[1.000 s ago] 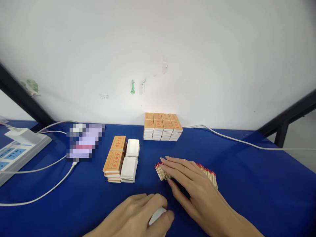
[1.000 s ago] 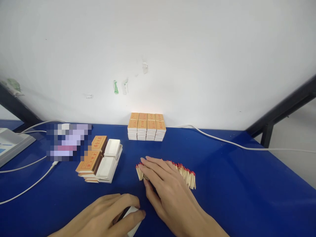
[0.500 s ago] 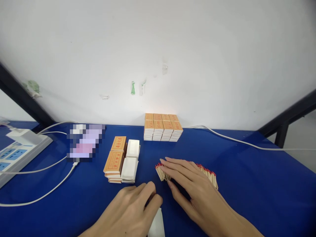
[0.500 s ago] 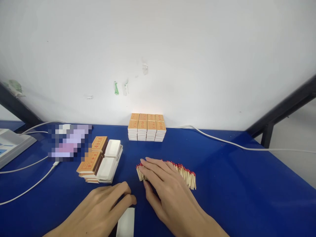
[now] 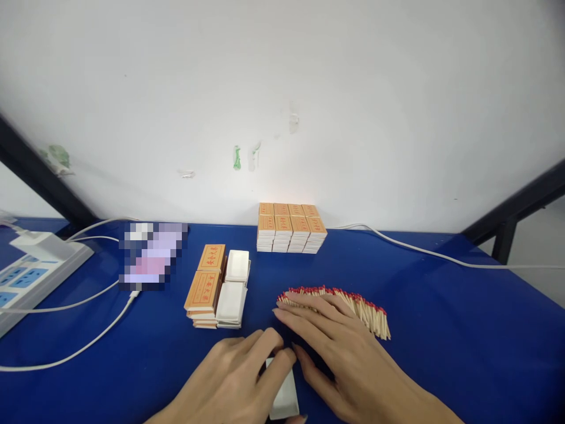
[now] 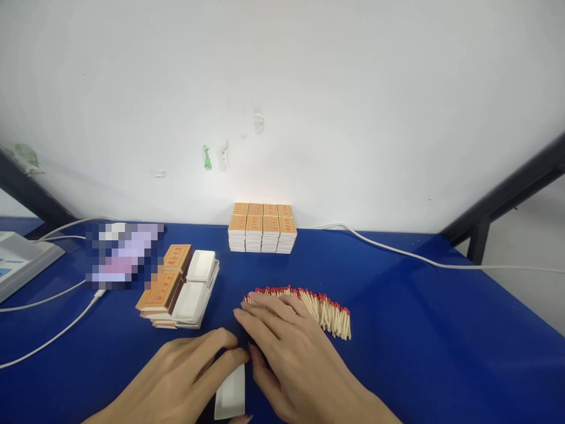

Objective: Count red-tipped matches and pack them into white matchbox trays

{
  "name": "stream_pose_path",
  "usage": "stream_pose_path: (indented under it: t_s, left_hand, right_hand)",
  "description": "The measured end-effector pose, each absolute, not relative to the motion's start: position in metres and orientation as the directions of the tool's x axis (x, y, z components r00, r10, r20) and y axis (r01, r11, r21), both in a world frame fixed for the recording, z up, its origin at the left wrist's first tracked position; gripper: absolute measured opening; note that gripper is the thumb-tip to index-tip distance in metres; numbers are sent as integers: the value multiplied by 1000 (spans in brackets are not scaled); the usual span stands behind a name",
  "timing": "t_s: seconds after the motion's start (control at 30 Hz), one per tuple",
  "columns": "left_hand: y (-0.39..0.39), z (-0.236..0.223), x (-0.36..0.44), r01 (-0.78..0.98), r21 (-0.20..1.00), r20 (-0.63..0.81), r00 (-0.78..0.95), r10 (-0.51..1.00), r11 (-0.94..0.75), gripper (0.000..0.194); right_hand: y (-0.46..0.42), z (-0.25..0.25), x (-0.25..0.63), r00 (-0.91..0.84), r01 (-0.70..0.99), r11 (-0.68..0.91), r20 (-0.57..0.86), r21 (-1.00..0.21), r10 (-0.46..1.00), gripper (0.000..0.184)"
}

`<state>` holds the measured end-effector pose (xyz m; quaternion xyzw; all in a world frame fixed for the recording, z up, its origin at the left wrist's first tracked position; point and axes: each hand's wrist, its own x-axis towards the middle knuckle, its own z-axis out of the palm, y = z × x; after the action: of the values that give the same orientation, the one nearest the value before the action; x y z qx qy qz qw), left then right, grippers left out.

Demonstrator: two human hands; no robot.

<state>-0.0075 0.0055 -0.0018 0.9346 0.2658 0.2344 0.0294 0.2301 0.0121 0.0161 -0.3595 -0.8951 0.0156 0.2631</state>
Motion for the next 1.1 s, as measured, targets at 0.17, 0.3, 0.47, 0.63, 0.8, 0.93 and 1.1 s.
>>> stream_pose_path:
  t_s: [0.17, 0.3, 0.47, 0.63, 0.8, 0.93, 1.1]
  left_hand:
    - [5, 0, -7, 463, 183, 424, 759, 494, -867, 32]
    - [6, -2, -6, 461, 180, 437, 754, 491, -869, 29]
    - [6, 0, -7, 468, 168, 448, 748, 490, -868, 24]
    - [8, 1, -7, 470, 157, 434, 757, 488, -869, 25]
    - [9, 0, -7, 476, 148, 444, 751, 488, -867, 31]
    - [8, 4, -5, 483, 157, 462, 735, 496, -861, 38]
    - [7, 8, -4, 525, 141, 467, 712, 524, -839, 38]
  right_hand:
    - [12, 15, 229, -619, 641, 747, 458, -176, 638, 42]
    - [11, 18, 229, -640, 621, 768, 464, -158, 613, 44]
    - [12, 17, 230, -642, 614, 773, 470, -159, 606, 44]
    - [13, 14, 230, -620, 636, 746, 446, -197, 646, 41]
    - [12, 17, 231, -643, 610, 768, 446, -194, 623, 43]
    - [12, 16, 230, -640, 615, 766, 451, -186, 622, 43]
    - [12, 15, 230, -631, 631, 749, 430, -199, 646, 43]
